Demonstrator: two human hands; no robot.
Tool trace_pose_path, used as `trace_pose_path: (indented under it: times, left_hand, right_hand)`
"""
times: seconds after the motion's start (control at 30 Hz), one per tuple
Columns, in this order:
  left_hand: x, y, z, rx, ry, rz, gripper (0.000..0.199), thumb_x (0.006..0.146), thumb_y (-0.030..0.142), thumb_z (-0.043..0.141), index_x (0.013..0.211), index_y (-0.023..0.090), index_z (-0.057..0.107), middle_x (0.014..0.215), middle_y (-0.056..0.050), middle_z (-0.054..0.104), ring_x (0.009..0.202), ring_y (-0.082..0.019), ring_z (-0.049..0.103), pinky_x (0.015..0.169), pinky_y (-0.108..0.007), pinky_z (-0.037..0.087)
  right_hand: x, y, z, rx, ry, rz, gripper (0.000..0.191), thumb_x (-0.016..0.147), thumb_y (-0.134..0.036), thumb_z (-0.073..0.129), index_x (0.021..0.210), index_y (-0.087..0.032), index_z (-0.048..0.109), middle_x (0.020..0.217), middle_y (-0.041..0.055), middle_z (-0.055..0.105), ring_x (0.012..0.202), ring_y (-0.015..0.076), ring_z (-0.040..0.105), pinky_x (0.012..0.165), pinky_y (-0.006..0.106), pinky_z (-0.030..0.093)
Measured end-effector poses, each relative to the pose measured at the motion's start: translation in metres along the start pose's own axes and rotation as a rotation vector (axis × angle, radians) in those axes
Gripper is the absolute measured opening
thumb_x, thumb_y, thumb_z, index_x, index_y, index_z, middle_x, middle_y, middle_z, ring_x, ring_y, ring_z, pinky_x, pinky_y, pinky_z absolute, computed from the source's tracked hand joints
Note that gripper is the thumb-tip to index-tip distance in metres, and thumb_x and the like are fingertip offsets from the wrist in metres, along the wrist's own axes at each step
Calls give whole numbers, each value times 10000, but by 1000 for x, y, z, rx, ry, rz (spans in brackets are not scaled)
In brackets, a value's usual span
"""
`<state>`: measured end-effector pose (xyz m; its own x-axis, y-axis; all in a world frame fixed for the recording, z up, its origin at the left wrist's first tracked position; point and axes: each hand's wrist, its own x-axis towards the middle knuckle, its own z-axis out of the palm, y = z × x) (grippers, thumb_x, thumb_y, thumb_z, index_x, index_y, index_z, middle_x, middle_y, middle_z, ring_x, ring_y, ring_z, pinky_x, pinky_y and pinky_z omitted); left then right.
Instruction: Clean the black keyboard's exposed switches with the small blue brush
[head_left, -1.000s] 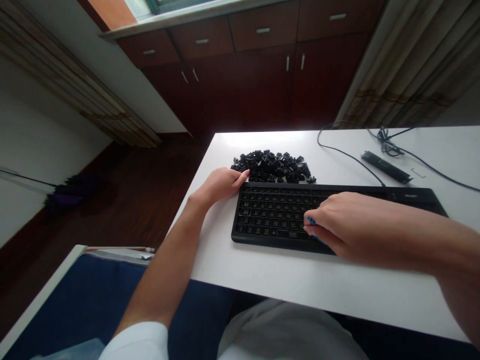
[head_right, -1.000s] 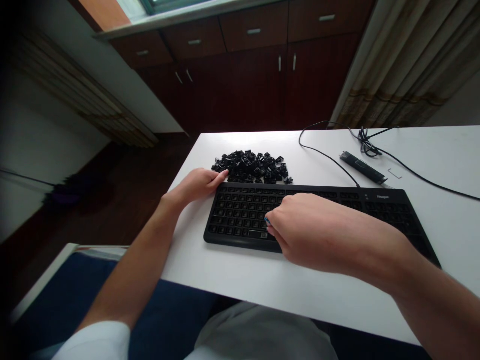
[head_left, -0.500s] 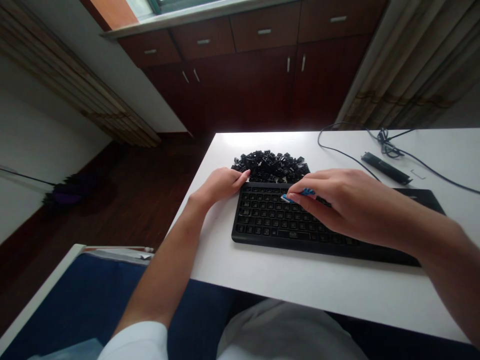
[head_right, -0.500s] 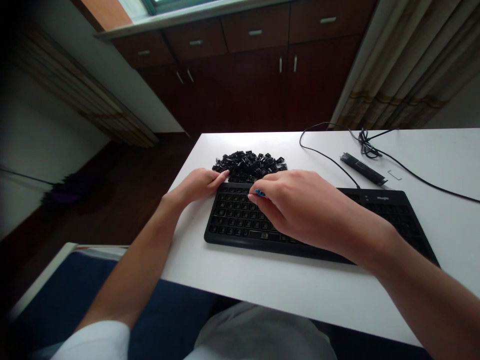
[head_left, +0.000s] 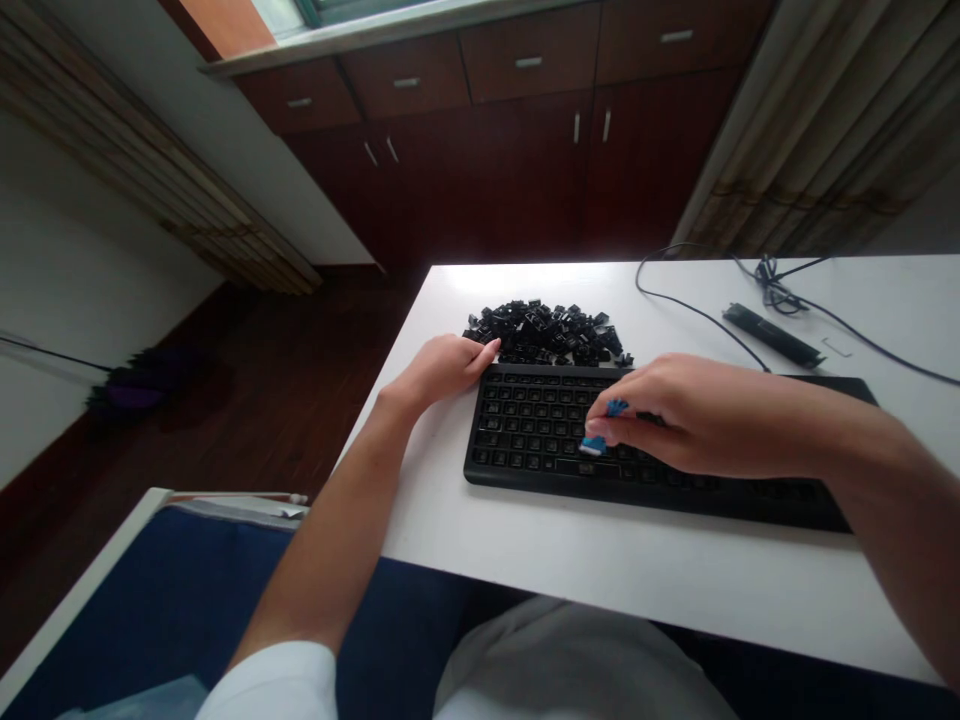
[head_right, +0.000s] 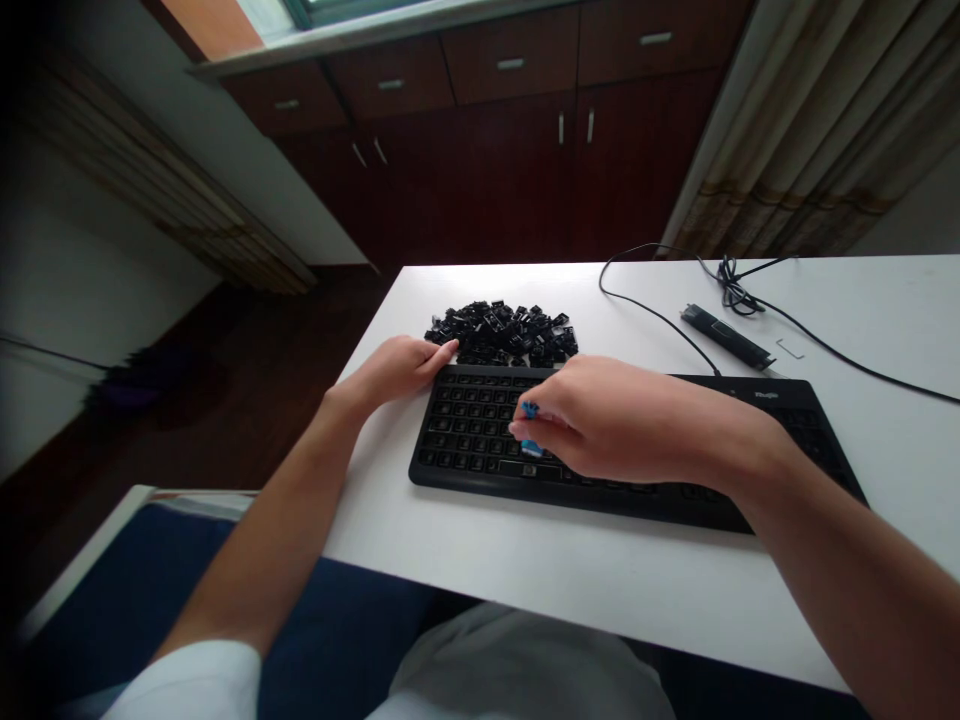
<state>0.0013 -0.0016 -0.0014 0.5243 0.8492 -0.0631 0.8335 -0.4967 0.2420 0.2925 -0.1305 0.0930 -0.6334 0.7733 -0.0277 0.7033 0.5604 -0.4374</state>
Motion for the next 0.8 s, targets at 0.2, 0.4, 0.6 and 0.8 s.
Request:
trace_pose_path:
  times: [0.2, 0.4, 0.6, 0.8]
  left_hand:
    - [0, 0, 0, -5, -1, 4, 656, 1037, 580, 314, 513, 203, 432, 503, -9, 414, 506, -144, 332, 610, -335, 241]
    - [0, 1, -1, -9, -3, 4, 653, 1035, 585, 308, 514, 202, 406, 501, -14, 419, 501, -144, 332, 607, -334, 240]
    - [0, 1, -1, -2, -6, 1, 674, 1032, 605, 293, 511, 204, 442, 503, -24, 454, 505, -149, 358, 606, -331, 245]
    - [0, 1, -1, -2, -6, 4, 667, 1035, 599, 294, 517, 202, 436, 506, -22, 445, 502, -143, 336, 608, -330, 241]
  right_hand:
    - [7, 9, 2, -169, 119, 125, 391, 1022, -400, 442, 970, -212, 781, 808, 72, 778, 714, 200, 678, 636, 308, 423]
    - [-1, 2, 3, -351, 58, 225, 432, 1006, -372, 425, 752, -200, 730, 707, 84, 734, 643, 200, 639, 598, 324, 368]
    - [5, -5, 7, -170, -2, 45, 381, 1029, -333, 399, 915, -221, 745, 796, 56, 752, 685, 189, 648, 639, 328, 390]
    - [-5, 2, 0, -306, -13, 195, 398, 973, -355, 453, 642, -214, 622, 599, 48, 663, 530, 177, 554, 551, 340, 320]
